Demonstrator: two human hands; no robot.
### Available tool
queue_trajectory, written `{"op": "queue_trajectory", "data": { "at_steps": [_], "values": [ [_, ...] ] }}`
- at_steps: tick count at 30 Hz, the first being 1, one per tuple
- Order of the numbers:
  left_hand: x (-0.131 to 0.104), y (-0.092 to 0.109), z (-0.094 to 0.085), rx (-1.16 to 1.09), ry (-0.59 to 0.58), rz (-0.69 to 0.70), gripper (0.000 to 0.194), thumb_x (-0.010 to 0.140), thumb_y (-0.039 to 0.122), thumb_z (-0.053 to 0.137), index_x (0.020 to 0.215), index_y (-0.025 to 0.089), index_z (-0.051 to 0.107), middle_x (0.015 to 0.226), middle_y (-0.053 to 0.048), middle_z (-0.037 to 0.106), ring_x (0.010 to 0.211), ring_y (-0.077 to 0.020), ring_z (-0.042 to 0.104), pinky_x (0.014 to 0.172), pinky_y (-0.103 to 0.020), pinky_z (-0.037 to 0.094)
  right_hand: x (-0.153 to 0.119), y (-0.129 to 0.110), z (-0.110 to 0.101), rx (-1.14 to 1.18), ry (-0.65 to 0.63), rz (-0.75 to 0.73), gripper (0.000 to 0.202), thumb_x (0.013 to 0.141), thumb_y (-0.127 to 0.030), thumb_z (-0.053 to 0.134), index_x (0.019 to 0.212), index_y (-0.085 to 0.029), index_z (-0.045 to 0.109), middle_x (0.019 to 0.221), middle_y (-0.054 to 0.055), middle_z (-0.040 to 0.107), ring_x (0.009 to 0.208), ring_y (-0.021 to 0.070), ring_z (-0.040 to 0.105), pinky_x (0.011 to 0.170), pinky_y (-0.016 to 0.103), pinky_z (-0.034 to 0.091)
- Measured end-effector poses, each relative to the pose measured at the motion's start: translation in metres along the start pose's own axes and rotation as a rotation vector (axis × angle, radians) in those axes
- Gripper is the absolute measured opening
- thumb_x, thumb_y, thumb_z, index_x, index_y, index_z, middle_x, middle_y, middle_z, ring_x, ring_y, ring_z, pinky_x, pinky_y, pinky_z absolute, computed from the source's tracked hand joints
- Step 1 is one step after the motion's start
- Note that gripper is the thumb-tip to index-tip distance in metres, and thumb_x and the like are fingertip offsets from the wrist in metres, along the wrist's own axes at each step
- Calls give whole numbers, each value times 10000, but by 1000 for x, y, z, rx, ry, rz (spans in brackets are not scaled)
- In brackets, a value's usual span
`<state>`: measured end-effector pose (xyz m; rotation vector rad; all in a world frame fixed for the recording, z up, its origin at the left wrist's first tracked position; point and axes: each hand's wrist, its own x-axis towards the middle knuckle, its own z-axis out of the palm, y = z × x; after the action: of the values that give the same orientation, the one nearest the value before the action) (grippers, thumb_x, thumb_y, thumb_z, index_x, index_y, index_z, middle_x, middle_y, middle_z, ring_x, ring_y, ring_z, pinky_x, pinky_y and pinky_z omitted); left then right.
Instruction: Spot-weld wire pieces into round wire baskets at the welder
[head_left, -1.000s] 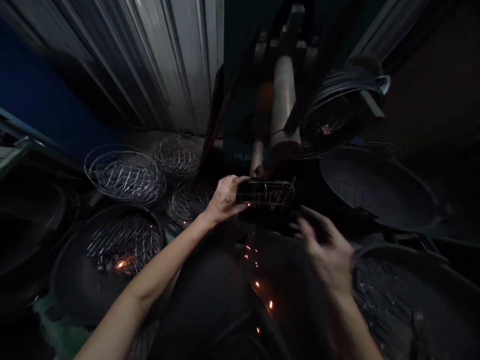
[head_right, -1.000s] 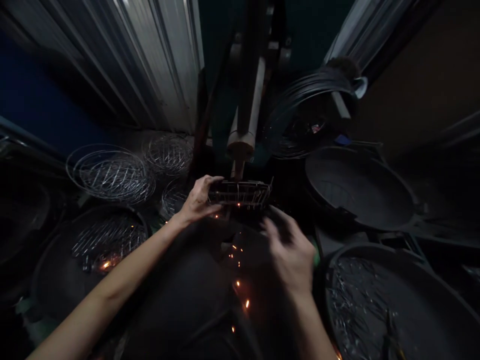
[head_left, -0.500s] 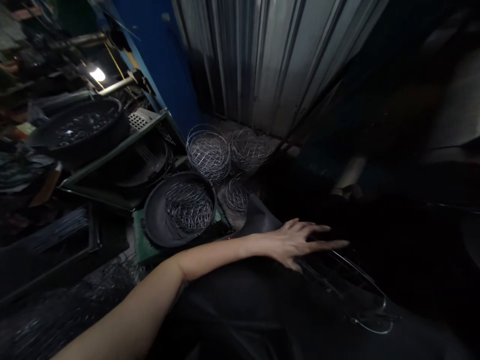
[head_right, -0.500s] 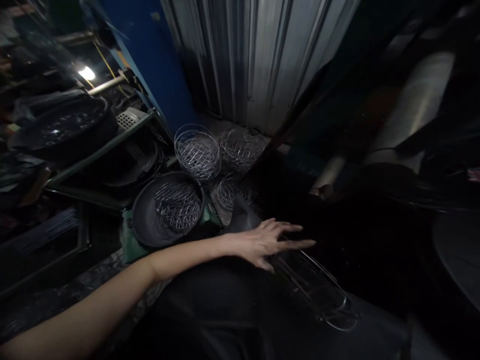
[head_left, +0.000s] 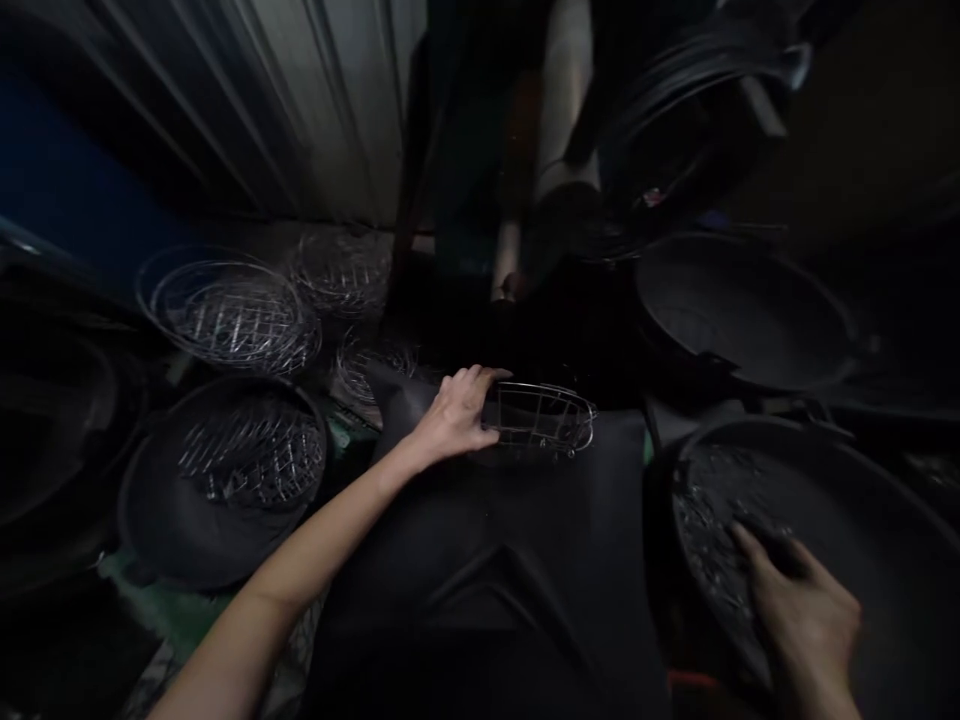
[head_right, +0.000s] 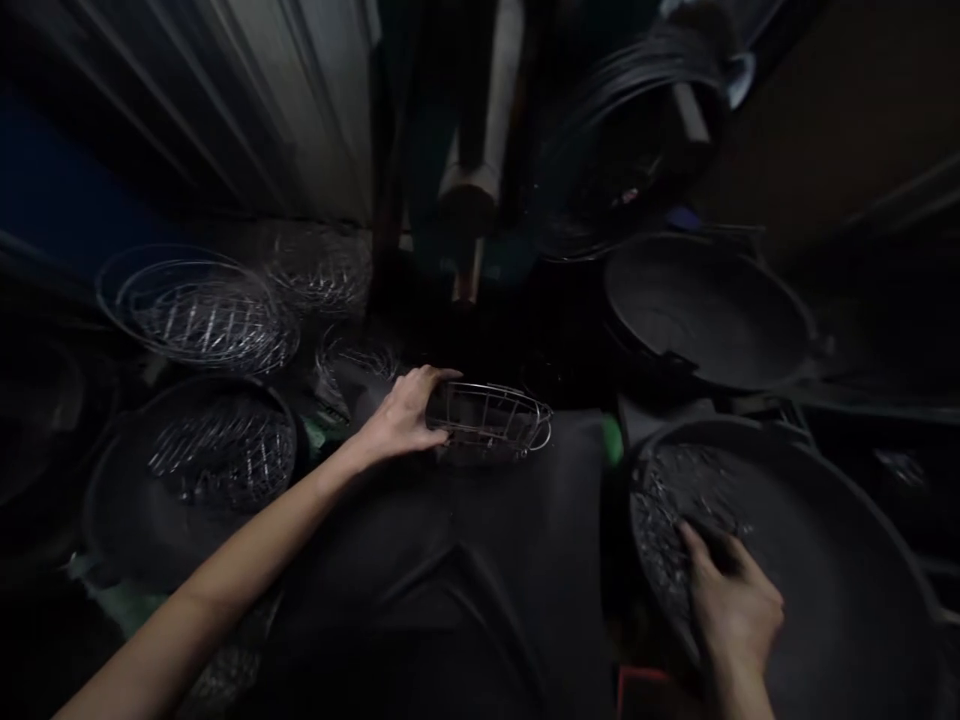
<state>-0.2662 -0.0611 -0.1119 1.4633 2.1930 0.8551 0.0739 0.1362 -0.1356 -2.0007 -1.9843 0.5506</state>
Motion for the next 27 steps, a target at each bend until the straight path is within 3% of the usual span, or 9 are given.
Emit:
{"op": "queue_trajectory", "data": {
  "at_steps": [2,5,8,11,17,22,27],
  "values": [
    [3,3,2,22,-90,15,711,677,315,661,1323,187,393,1156,-103,494,1059,-290,459,927,-490,375,-18,-28,-3,213,-98,104,331,646,-442,690,888,-218,699,881,132,689,826,267,654,666,352,512],
    [3,1,7,17,-176,84,876,658,403,704,1397,195,284,1178,-118,451,1091,-304,435,940,-509,360,-44,-84,3,519,-376,28,476,606,-525,715,919,-167,683,792,81,692,651,196,646,607,315,528],
    [1,-7,11,21,-121,136,802,723,308,650,1407,201,245,1214,-116,447,1110,-287,434,957,-480,353,-66,-129,14,695,-663,-66,469,596,-521,752,842,-133,662,742,84,684,598,182,642,539,280,525],
    [-1,-11,13,-22,-22,184,681,750,253,628,1347,175,311,1199,-109,486,1111,-264,448,944,-419,365,-78,-159,27,777,-786,-161,421,623,-505,749,784,-134,629,704,71,668,592,182,650,519,262,525],
    [7,-1,-3,99,110,251,547,796,278,597,1282,166,374,1087,-98,538,969,-242,496,823,-370,378,-78,-199,43,758,-752,-317,376,706,-512,680,779,-152,599,671,30,632,553,154,625,519,248,515],
    [18,-5,-14,135,166,263,495,822,284,563,1267,161,382,1080,-101,548,949,-240,503,793,-362,374,-75,-221,53,684,-588,-520,334,803,-503,573,830,-174,623,744,31,646,625,152,610,591,257,494],
    [25,-17,-13,129,245,229,505,804,250,587,1255,148,385,1055,-97,545,957,-234,504,806,-358,380,-74,-231,69,620,-442,-637,322,828,-488,534,816,-175,608,717,21,630,640,140,573,592,234,446]
  ]
}}
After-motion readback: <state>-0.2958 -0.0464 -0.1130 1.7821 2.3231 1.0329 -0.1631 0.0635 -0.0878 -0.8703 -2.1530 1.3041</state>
